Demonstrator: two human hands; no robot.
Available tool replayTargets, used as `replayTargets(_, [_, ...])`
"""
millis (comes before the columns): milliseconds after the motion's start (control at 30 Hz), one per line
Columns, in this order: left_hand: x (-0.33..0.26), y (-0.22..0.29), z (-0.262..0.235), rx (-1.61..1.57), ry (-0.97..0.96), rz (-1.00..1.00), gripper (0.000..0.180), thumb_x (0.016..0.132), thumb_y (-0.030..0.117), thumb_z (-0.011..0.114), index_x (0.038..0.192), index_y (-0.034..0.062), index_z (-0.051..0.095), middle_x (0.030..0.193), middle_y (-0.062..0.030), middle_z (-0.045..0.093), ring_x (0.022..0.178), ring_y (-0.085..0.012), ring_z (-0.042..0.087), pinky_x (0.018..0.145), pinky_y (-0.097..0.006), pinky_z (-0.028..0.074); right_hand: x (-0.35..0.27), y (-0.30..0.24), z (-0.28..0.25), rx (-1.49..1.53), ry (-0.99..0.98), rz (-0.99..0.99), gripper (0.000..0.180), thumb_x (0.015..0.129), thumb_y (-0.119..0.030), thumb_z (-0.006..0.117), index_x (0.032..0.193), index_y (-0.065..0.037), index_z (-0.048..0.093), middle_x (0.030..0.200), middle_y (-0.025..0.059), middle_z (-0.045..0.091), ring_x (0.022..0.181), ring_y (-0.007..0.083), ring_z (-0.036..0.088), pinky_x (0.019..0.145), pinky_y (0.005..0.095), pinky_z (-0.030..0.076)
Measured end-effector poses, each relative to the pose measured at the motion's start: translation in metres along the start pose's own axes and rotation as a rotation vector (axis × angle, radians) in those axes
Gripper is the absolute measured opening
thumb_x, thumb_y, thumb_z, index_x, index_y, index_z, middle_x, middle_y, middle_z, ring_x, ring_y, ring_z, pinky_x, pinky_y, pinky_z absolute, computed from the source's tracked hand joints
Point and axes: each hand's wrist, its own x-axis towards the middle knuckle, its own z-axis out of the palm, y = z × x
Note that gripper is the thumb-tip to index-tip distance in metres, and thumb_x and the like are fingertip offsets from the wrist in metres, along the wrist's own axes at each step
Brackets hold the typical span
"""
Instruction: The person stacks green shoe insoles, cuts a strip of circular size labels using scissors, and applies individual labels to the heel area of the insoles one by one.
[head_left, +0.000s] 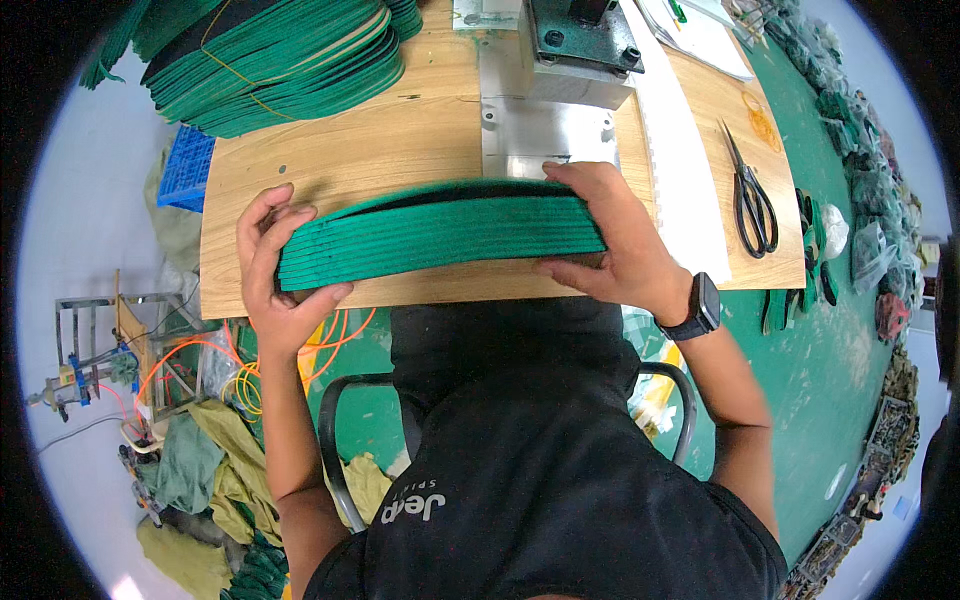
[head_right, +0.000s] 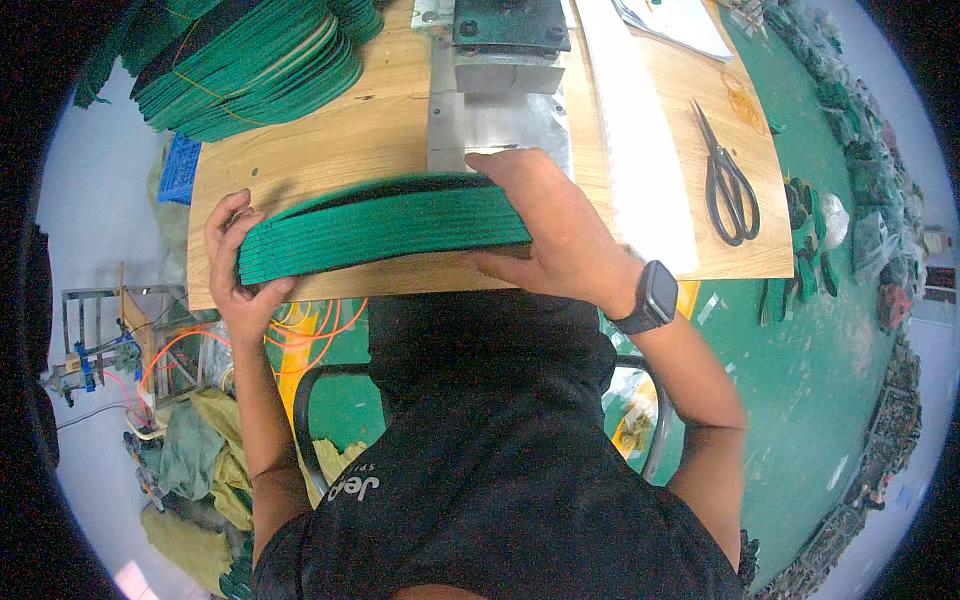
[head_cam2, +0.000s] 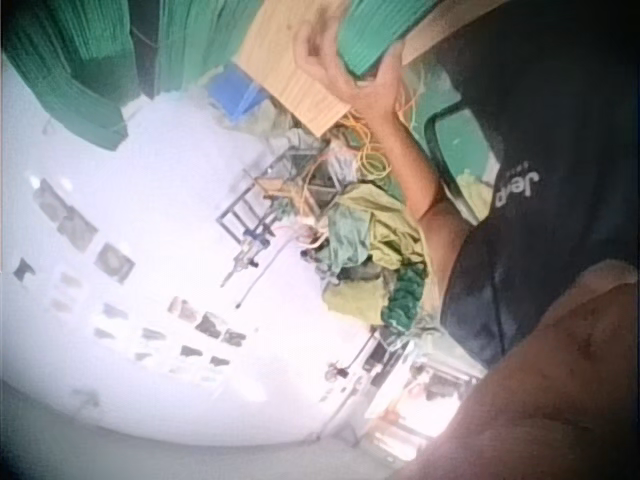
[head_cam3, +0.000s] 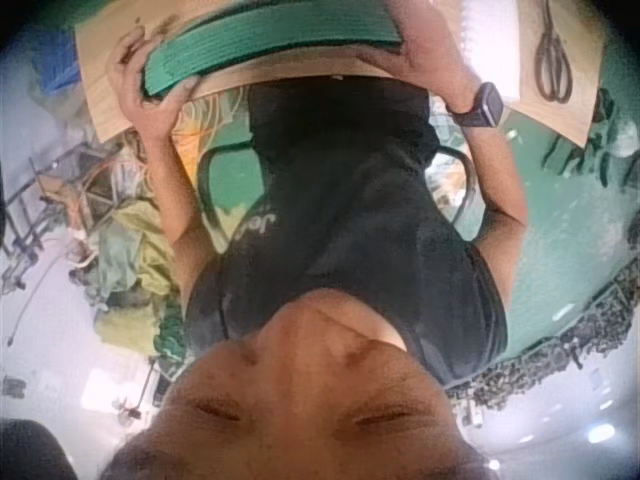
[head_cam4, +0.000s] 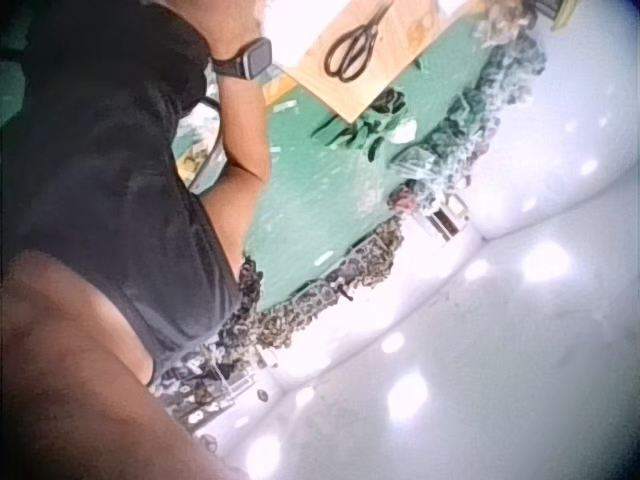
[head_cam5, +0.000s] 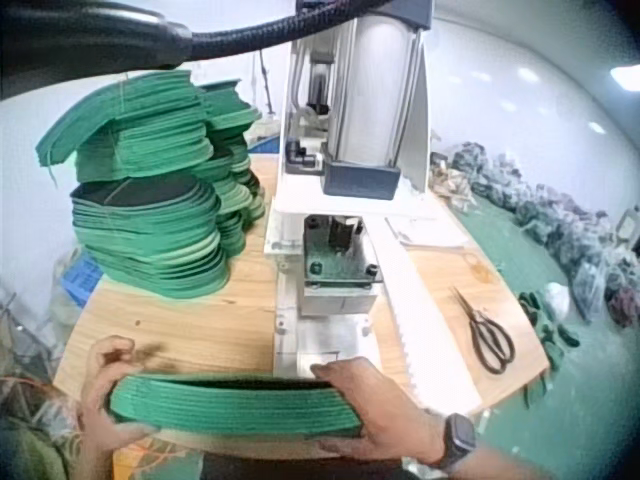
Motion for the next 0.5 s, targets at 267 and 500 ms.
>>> replayTargets(267, [-0.002, 0.000, 0.000, -0.067, -0.034, -0.112, 0.066, 0.070, 0.033, 0.070, 0.124, -0.0005, 0.052, 0.120, -0.0164, 0.052, 0.112, -0.0288, 0.051, 0.098, -0.036, 0.037, -0.012, 0.008, 0.002, 0.056, -0.030, -0.060, 0.070, 0.068, -0.007, 0.074, 0.129, 0.001, 0.040, 0.113, 0.0183, 0.049, 0.106, 0.0364, 0.048, 0.094, 0.0408, 0.040])
replayTargets(500, [0.021, 0.022, 0.007, -0.124, 0.073, -0.310, 0.033, 0.087, 0.014, 0.062, 0.117, 0.0004, 0.060, 0.112, -0.0108, 0.062, 0.107, -0.0173, 0.054, 0.098, -0.030, 0.038, 0.001, -0.003, -0.014, 0.360, 0.206, 0.450, 0.028, 0.082, -0.013, 0.070, 0.107, -0.002, 0.063, 0.102, 0.0064, 0.063, 0.097, 0.0142, 0.058, 0.088, 0.0273, 0.044])
